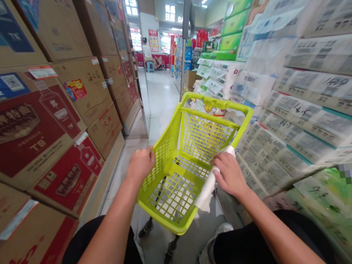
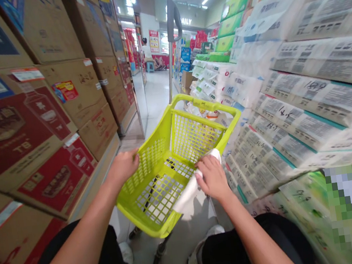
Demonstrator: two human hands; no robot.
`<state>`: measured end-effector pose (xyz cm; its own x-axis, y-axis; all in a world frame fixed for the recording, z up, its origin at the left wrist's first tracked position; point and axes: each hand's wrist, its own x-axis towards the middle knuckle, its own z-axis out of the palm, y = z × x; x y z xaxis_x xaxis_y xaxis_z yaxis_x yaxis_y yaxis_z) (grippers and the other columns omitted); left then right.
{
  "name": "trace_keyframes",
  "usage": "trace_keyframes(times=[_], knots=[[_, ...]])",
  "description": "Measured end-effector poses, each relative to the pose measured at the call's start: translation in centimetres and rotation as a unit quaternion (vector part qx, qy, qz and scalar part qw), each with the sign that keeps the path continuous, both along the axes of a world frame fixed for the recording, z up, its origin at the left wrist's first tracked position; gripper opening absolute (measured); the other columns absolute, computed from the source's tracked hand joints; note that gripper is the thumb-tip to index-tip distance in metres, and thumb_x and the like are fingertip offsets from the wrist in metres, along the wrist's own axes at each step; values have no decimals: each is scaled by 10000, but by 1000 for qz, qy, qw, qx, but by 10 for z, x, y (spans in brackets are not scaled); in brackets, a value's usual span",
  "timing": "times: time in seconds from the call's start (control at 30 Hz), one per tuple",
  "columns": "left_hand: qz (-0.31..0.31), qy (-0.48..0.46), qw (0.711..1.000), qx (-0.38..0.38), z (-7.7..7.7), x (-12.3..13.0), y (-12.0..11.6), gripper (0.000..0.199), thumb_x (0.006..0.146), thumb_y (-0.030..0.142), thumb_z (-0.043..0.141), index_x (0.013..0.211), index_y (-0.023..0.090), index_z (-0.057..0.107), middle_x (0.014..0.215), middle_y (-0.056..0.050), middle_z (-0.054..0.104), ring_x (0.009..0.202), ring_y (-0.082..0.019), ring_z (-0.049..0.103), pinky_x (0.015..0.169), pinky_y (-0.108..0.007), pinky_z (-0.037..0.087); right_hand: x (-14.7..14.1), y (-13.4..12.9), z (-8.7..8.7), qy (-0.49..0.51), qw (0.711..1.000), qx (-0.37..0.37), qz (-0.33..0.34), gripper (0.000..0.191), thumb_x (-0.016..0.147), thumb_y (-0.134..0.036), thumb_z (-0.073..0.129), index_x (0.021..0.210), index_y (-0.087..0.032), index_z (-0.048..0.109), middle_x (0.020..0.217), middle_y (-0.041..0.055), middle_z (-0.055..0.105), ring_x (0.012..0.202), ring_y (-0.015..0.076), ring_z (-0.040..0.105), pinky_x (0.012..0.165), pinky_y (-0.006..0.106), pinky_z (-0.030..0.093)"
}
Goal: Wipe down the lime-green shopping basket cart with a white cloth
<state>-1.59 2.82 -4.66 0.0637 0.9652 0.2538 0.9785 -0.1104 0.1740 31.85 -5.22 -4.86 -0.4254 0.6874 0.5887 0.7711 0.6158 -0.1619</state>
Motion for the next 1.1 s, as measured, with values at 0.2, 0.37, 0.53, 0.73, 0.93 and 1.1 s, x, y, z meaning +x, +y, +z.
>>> trace_keyframes(times=[0.2, 0.37, 0.53, 0.73, 0.93, 1.1], knots=[[20, -14, 1000, -13, 3, -2, 0, 493, 1001, 280, 381, 1399, 156, 645, 1150, -152, 766, 1073, -275, 703, 983, -378, 517, -53, -41, -31, 105, 993, 29, 50, 310, 965, -470, 372, 1011, -237, 572, 1003, 70, 602, 1021, 284, 555, 1128, 599, 289], [4, -12, 1000, -15, 3, -8, 0, 492, 991, 270, 383, 1379, 152, 662, 1163, -150, 766, 1090, -273, 707, 1023, -384, 505, -28, -28, -26, 14, 990, 55, 126, 282, 961, -395, 398, 1057, -219, 596, 914, 68, 598, 850, 244, 524, 994, 506, 419], [1, -16, 1000, -14, 3, -4, -3, 495, 986, 266, 365, 1353, 161, 680, 1126, -145, 777, 1070, -279, 718, 1003, -386, 521, 15, 30, -10, 62, 993, 97, 5, 259, 978, -329, 352, 863, -231, 563, 842, 63, 556, 869, 253, 504, 976, 533, 398], [12, -5, 1000, -18, 1, -11, 6, 514, 990, 291, 355, 1381, 169, 665, 1164, -139, 770, 1102, -279, 710, 1022, -386, 516, -56, -28, -42, 58, 984, 114, 125, 364, 953, -473, 329, 932, -227, 596, 833, 52, 568, 793, 232, 499, 918, 499, 420], [2, 4, 1000, -23, 2, -8, 1, 517, 988, 299, 345, 1359, 151, 674, 1115, -155, 777, 1051, -291, 722, 996, -394, 527, 12, 25, -33, -46, 980, 169, 91, 293, 943, -394, 390, 1000, -226, 623, 895, 75, 586, 854, 249, 533, 902, 468, 449], [15, -4, 1000, -18, 4, 1, -3, 510, 991, 293, 345, 1367, 181, 671, 1042, -148, 786, 980, -282, 732, 949, -390, 540, 23, 34, -40, 37, 988, 149, -6, 299, 965, -376, 325, 1026, -232, 580, 1043, 97, 589, 1124, 301, 549, 1076, 596, 379]])
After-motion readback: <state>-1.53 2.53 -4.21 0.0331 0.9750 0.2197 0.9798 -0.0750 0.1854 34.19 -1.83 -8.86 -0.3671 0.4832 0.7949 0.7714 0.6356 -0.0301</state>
